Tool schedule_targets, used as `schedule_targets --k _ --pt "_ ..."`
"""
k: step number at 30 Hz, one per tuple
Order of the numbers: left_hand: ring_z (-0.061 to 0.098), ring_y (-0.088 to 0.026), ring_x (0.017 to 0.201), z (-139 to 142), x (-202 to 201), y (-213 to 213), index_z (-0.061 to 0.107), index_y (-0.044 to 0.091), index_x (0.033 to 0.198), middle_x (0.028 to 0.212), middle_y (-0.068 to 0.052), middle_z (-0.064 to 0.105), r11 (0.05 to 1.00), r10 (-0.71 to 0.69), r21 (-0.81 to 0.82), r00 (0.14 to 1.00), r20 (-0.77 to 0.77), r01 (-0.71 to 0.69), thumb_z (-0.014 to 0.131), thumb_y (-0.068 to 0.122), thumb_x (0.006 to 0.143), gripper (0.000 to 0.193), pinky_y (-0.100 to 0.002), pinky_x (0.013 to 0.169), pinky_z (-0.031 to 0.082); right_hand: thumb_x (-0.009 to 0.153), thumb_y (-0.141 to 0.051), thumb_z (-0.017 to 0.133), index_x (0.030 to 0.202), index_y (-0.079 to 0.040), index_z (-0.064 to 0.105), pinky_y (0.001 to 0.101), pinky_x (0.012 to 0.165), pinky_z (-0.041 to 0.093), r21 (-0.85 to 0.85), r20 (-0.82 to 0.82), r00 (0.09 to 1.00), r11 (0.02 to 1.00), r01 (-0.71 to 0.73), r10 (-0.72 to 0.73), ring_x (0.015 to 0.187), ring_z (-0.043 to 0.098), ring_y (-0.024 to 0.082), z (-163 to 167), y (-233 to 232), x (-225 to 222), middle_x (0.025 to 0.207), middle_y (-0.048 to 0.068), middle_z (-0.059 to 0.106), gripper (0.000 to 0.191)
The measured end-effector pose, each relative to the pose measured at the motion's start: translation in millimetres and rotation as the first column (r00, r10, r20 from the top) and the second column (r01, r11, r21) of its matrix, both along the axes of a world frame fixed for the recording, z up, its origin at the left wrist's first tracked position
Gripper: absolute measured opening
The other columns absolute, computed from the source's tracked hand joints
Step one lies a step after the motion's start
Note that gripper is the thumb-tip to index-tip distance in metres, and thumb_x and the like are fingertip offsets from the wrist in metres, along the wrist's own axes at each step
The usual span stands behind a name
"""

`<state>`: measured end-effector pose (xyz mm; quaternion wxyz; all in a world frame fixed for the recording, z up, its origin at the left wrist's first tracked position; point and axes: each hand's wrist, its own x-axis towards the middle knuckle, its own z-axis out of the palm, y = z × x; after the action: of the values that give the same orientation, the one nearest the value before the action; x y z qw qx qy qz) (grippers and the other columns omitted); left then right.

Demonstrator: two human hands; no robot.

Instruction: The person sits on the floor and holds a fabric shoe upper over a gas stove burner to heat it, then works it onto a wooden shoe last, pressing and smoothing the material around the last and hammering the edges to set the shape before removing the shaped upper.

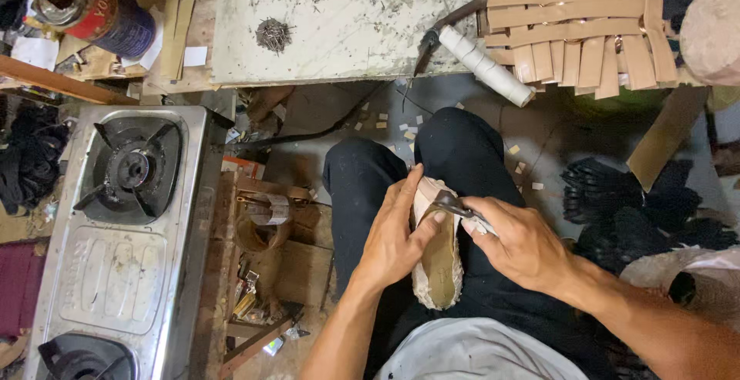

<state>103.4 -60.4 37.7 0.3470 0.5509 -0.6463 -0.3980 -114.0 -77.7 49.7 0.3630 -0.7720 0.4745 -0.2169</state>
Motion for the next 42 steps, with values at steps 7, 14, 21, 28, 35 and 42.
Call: schedule_targets --k 7,14,21,28,35,42 --pt "0.055 -0.039 0.134 -0.3 -7.1 -3.1 0.042 0.003 0.154 0.146 -0.023 0.053 0.999 -0.009 0.038 1.000 -0.021 0.010 0.068 0.027 0.092 0.072 -0.043 0.110 0.045 0.092 -0.014 0.066 0.117 0.000 0.062 0.0425 0.060 0.055 -0.070 0.114 0.993 0.997 0.025 -0.016 0.076 0.073 0.036 -15.9 6.1 -7.9 0.090 0.018 0.073 0.029" --pt "0.054 -0.040 0.136 0.4 -5.0 -1.0 0.042 0.004 0.154 0.149 -0.024 0.051 1.000 0.000 0.002 1.000 0.002 0.000 0.067 0.027 0.095 0.068 -0.043 0.111 0.044 0.092 -0.016 0.065 0.117 -0.001 0.063 0.0414 0.064 0.055 0.005 0.055 0.998 1.000 -0.008 0.008 0.077 0.072 0.035 -6.1 4.5 -5.0 0.092 0.018 0.072 0.028" --pt "0.055 -0.037 0.136 4.9 6.7 3.2 0.041 0.004 0.154 0.146 -0.021 0.054 0.997 0.051 0.063 0.997 -0.055 -0.047 0.064 0.021 0.092 0.068 -0.040 0.112 0.043 0.093 -0.026 0.062 0.125 -0.012 0.066 0.0369 0.067 0.057 0.490 -0.173 0.985 0.865 0.111 -0.029 0.075 0.072 0.022 23.7 9.4 -15.1 0.089 0.008 0.079 0.035" --pt "0.055 -0.040 0.137 14.3 -4.9 20.4 0.038 0.002 0.157 0.149 -0.024 0.051 0.997 0.012 -0.072 1.000 -0.023 -0.013 0.066 0.013 0.093 0.070 -0.041 0.112 0.044 0.095 -0.029 0.058 0.119 -0.009 0.072 0.0314 0.077 0.057 0.693 -0.007 0.999 0.721 -0.030 0.048 0.085 0.071 0.013 30.0 13.4 -23.9 0.092 0.005 0.079 0.034" --pt "0.061 -0.039 0.128 24.0 -23.8 26.5 0.039 0.001 0.155 0.146 -0.024 0.052 0.996 0.010 -0.093 1.000 0.013 -0.009 0.069 0.009 0.090 0.072 -0.041 0.105 0.050 0.092 -0.032 0.060 0.104 -0.007 0.070 0.0315 0.067 0.062 0.874 0.030 0.999 0.485 -0.032 0.012 0.070 0.076 0.016 38.0 -8.3 -47.4 0.078 0.008 0.078 0.029" --pt "0.059 -0.040 0.131 15.5 -14.9 14.5 0.041 0.001 0.154 0.146 -0.024 0.053 0.997 0.040 -0.068 0.999 -0.008 -0.040 0.069 0.011 0.090 0.070 -0.042 0.108 0.048 0.096 -0.035 0.059 0.087 -0.003 0.064 0.0311 0.044 0.045 0.824 0.013 0.974 0.554 0.118 -0.226 0.044 0.055 0.017 6.7 13.7 -17.9 0.054 0.011 0.061 0.033"
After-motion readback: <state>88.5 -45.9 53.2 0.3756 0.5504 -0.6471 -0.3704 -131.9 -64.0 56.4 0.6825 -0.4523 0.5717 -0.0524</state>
